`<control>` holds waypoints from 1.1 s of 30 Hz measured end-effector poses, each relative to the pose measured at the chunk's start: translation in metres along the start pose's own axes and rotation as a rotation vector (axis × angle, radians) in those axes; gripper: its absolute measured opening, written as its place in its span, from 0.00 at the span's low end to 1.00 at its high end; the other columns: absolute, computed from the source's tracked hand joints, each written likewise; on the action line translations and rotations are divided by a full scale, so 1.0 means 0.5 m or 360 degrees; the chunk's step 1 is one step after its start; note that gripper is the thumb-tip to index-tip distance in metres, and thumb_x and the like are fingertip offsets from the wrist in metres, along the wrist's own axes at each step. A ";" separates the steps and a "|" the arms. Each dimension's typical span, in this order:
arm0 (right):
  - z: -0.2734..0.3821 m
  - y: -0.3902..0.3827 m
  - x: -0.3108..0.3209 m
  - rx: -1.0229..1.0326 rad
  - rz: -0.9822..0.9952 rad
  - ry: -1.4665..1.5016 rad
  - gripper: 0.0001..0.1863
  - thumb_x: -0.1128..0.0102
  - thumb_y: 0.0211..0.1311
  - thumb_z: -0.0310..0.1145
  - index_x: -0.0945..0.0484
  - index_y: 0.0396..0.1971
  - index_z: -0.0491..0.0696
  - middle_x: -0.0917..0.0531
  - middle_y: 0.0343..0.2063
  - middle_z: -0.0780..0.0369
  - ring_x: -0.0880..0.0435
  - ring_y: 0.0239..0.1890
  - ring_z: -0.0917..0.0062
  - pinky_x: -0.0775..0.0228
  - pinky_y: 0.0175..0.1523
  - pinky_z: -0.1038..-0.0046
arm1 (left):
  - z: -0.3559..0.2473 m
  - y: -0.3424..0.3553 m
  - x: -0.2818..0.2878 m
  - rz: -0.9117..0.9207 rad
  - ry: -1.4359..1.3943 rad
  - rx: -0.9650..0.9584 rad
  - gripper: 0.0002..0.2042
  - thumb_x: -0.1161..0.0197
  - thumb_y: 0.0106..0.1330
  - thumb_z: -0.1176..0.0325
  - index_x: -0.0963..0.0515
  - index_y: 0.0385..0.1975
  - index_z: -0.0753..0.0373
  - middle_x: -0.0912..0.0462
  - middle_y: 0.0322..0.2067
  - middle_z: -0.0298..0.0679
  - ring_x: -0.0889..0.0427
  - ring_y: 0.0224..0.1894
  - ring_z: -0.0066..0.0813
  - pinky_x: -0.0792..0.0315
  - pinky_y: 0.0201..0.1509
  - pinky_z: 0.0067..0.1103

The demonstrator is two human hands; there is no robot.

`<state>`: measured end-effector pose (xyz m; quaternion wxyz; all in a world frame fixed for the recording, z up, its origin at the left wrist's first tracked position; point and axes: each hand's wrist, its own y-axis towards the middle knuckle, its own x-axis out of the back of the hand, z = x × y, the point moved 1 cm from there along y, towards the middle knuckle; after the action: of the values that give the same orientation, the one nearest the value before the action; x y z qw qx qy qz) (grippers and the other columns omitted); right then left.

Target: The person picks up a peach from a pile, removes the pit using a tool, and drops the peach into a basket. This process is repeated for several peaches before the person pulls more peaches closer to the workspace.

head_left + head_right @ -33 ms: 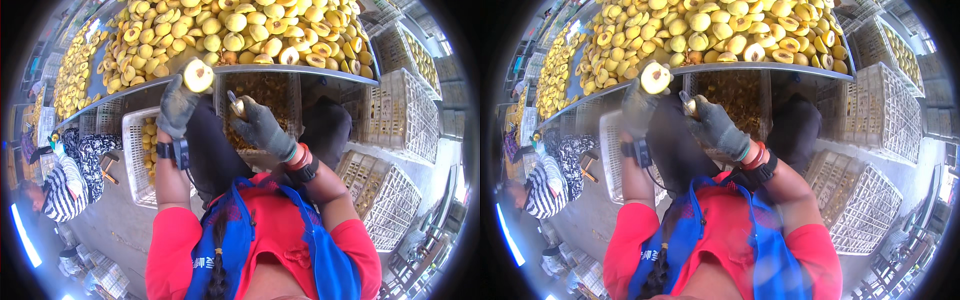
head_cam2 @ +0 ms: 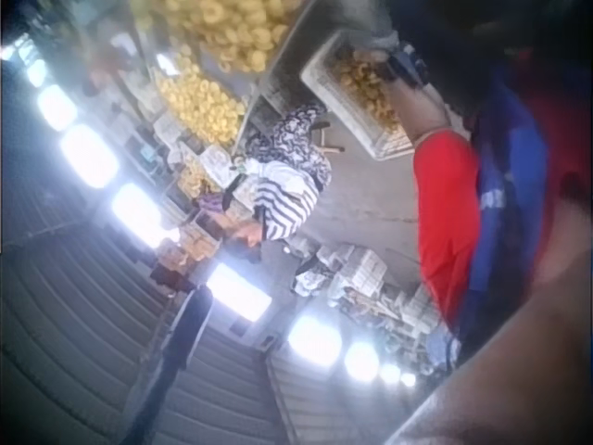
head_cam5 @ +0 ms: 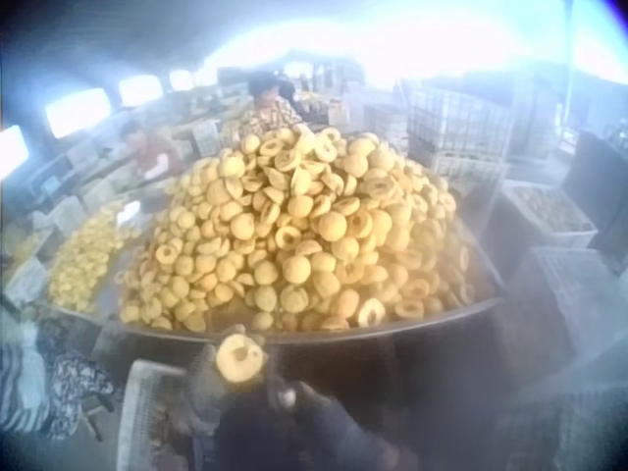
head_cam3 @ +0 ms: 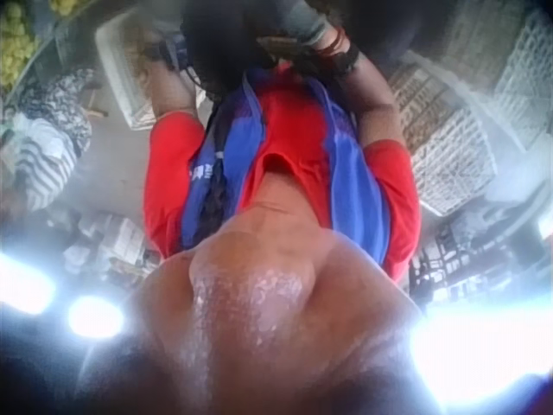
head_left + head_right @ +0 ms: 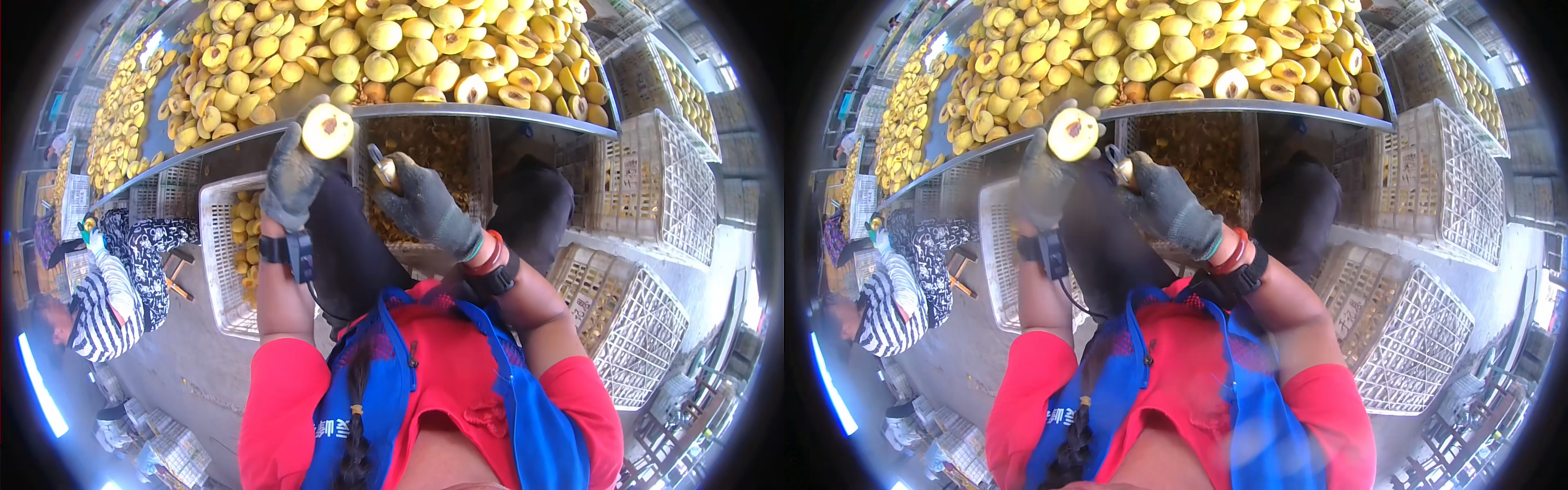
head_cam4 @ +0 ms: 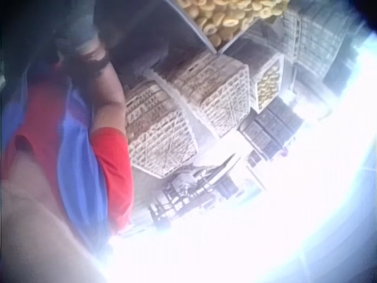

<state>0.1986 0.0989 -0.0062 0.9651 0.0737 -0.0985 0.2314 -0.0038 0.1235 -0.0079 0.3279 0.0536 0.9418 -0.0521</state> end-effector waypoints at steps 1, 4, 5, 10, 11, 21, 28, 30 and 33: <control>0.008 0.002 -0.002 0.0087 -0.0040 -0.0031 0.09 0.43 0.54 0.25 0.30 0.35 0.42 0.23 0.24 0.49 0.22 0.28 0.53 0.32 0.33 0.65 | 0.013 -0.015 -0.014 0.0050 -0.0078 0.0010 0.30 0.57 0.70 0.45 0.41 0.63 0.62 0.30 0.57 0.51 0.26 0.54 0.41 0.27 0.54 0.32; 0.016 -0.005 -0.006 0.0226 -0.0134 -0.0192 0.09 0.42 0.54 0.26 0.30 0.34 0.42 0.22 0.25 0.48 0.22 0.31 0.50 0.32 0.33 0.63 | 0.045 -0.042 -0.043 0.0078 -0.0115 -0.0058 0.30 0.55 0.70 0.46 0.39 0.62 0.63 0.30 0.56 0.52 0.27 0.56 0.41 0.31 0.59 0.32; 0.019 -0.011 -0.006 0.0222 -0.0138 -0.0196 0.09 0.42 0.54 0.26 0.30 0.34 0.42 0.22 0.25 0.48 0.22 0.31 0.50 0.32 0.33 0.63 | 0.051 -0.049 -0.048 0.0050 -0.0064 -0.0140 0.29 0.55 0.70 0.47 0.38 0.61 0.66 0.30 0.56 0.52 0.28 0.57 0.41 0.34 0.62 0.33; 0.014 -0.035 -0.008 0.0181 -0.0125 -0.0227 0.11 0.41 0.54 0.27 0.31 0.36 0.43 0.22 0.27 0.47 0.22 0.34 0.49 0.32 0.34 0.61 | 0.065 -0.069 -0.088 -0.0034 0.0487 -0.0324 0.34 0.52 0.66 0.41 0.38 0.60 0.63 0.28 0.54 0.49 0.27 0.55 0.39 0.35 0.62 0.32; 0.014 -0.039 -0.009 0.0181 -0.0127 -0.0227 0.11 0.41 0.54 0.27 0.31 0.36 0.43 0.22 0.27 0.47 0.22 0.34 0.49 0.32 0.34 0.61 | 0.066 -0.072 -0.097 -0.0042 0.0652 -0.0418 0.34 0.51 0.65 0.40 0.38 0.60 0.65 0.28 0.53 0.49 0.27 0.55 0.39 0.36 0.63 0.31; 0.032 -0.056 -0.011 0.0211 -0.0146 -0.0081 0.12 0.41 0.55 0.27 0.32 0.37 0.42 0.22 0.27 0.46 0.22 0.35 0.48 0.31 0.35 0.61 | 0.070 -0.095 -0.133 -0.0122 0.0914 -0.0674 0.29 0.48 0.64 0.48 0.34 0.56 0.66 0.26 0.52 0.48 0.27 0.55 0.38 0.37 0.63 0.30; 0.032 -0.050 -0.019 0.0152 -0.0079 -0.0255 0.11 0.43 0.56 0.29 0.31 0.37 0.42 0.22 0.25 0.46 0.22 0.33 0.49 0.31 0.33 0.59 | 0.067 -0.101 -0.157 -0.0303 0.1294 -0.0899 0.23 0.59 0.71 0.53 0.29 0.48 0.67 0.23 0.47 0.45 0.24 0.50 0.33 0.33 0.57 0.27; 0.026 -0.050 -0.028 0.0097 -0.0071 -0.0239 0.11 0.41 0.56 0.28 0.30 0.37 0.41 0.21 0.26 0.47 0.21 0.33 0.51 0.31 0.33 0.63 | 0.071 -0.096 -0.156 -0.0386 0.1286 -0.0888 0.23 0.62 0.72 0.53 0.27 0.46 0.67 0.22 0.45 0.44 0.23 0.48 0.33 0.31 0.55 0.26; 0.020 -0.056 -0.036 0.0122 -0.0059 0.0020 0.11 0.42 0.59 0.30 0.29 0.39 0.41 0.21 0.26 0.47 0.19 0.32 0.54 0.30 0.33 0.66 | 0.083 -0.088 -0.142 -0.0362 0.1108 -0.0895 0.25 0.57 0.71 0.49 0.27 0.46 0.68 0.21 0.42 0.45 0.22 0.45 0.33 0.30 0.53 0.26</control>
<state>0.1944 0.0648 -0.0034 0.9662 0.1111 -0.0821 0.2175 0.0711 0.0697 0.0069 -0.0140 -0.1270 0.9733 0.1910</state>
